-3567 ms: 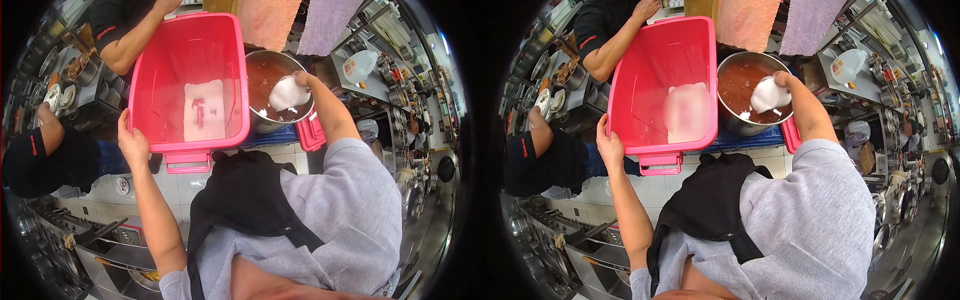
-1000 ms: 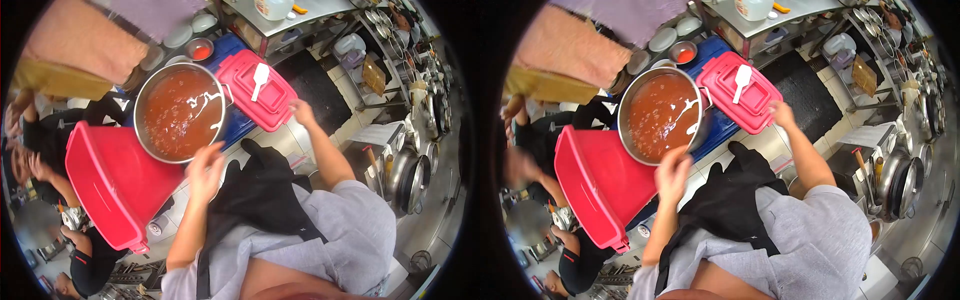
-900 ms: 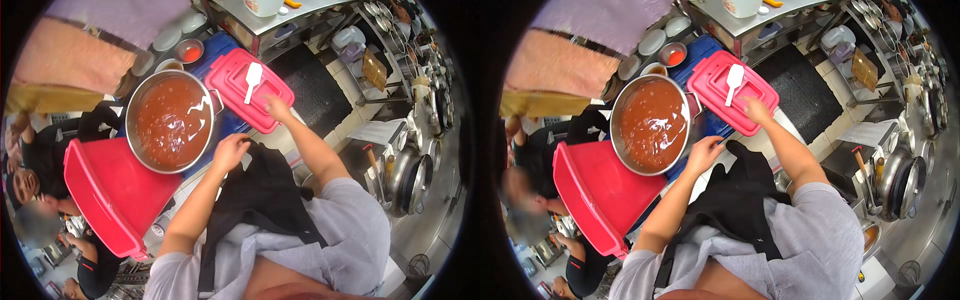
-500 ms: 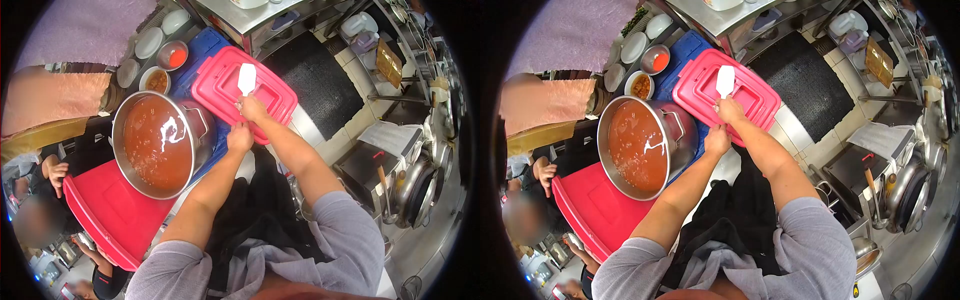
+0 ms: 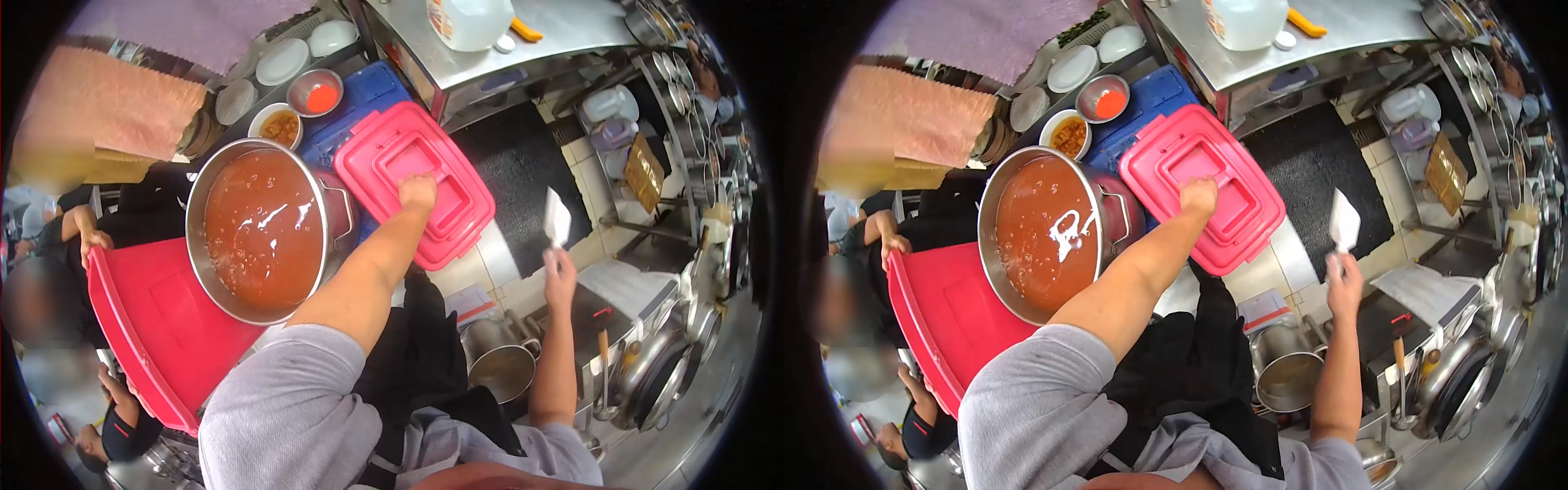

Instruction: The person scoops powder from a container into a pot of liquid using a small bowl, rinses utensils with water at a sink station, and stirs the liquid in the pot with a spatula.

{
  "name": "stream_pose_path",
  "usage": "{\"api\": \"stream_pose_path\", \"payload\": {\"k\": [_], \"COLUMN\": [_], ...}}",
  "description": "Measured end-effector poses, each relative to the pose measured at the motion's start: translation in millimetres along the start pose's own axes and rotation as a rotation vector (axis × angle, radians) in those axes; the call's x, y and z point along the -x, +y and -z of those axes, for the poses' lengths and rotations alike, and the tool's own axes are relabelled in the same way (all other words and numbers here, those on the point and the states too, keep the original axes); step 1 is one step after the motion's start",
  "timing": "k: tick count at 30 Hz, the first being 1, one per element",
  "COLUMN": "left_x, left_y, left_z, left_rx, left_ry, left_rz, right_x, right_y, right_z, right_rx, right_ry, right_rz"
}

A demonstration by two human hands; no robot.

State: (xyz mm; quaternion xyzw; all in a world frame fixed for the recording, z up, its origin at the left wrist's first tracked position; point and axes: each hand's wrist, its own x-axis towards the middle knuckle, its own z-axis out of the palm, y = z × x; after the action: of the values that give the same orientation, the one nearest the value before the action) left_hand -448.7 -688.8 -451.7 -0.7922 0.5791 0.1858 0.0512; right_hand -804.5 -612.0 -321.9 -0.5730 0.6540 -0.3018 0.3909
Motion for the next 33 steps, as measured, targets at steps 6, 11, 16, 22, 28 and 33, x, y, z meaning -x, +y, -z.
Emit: {"api": "stream_pose_path", "payload": {"k": [6, 11, 16, 22, 28, 33], "left_x": [68.2, 136.7, 218.3, 302.0, 416.0, 511.3], "left_y": [48.0, 98.7, 76.8, -42.3, -203.1, -357.9], "left_z": [37.6, 100.7, 222.5, 380.4, 529.4, 613.9], "left_rx": [0.057, 0.297, 0.664, 0.974, 1.194, 1.203], "left_ry": [0.011, -0.022, 0.069, 0.472, 0.927, 1.227], "left_rz": [-0.250, -0.382, -0.473, -0.468, -0.500, -0.810], "right_x": [53.7, 49.0, 84.0, 100.4, 79.0, 174.7], "right_y": [36.7, 6.3, -97.7, -155.1, -239.9, -384.9], "right_z": [106.0, 219.8, 349.8, 365.1, 151.8, -125.2], "right_rx": [0.068, 0.591, 0.775, 0.529, 0.102, -0.304], "right_ry": [0.312, 0.601, 0.815, 0.983, 0.616, -0.182], "right_rz": [-0.191, 0.242, 0.078, 0.372, 0.472, 0.717]}}
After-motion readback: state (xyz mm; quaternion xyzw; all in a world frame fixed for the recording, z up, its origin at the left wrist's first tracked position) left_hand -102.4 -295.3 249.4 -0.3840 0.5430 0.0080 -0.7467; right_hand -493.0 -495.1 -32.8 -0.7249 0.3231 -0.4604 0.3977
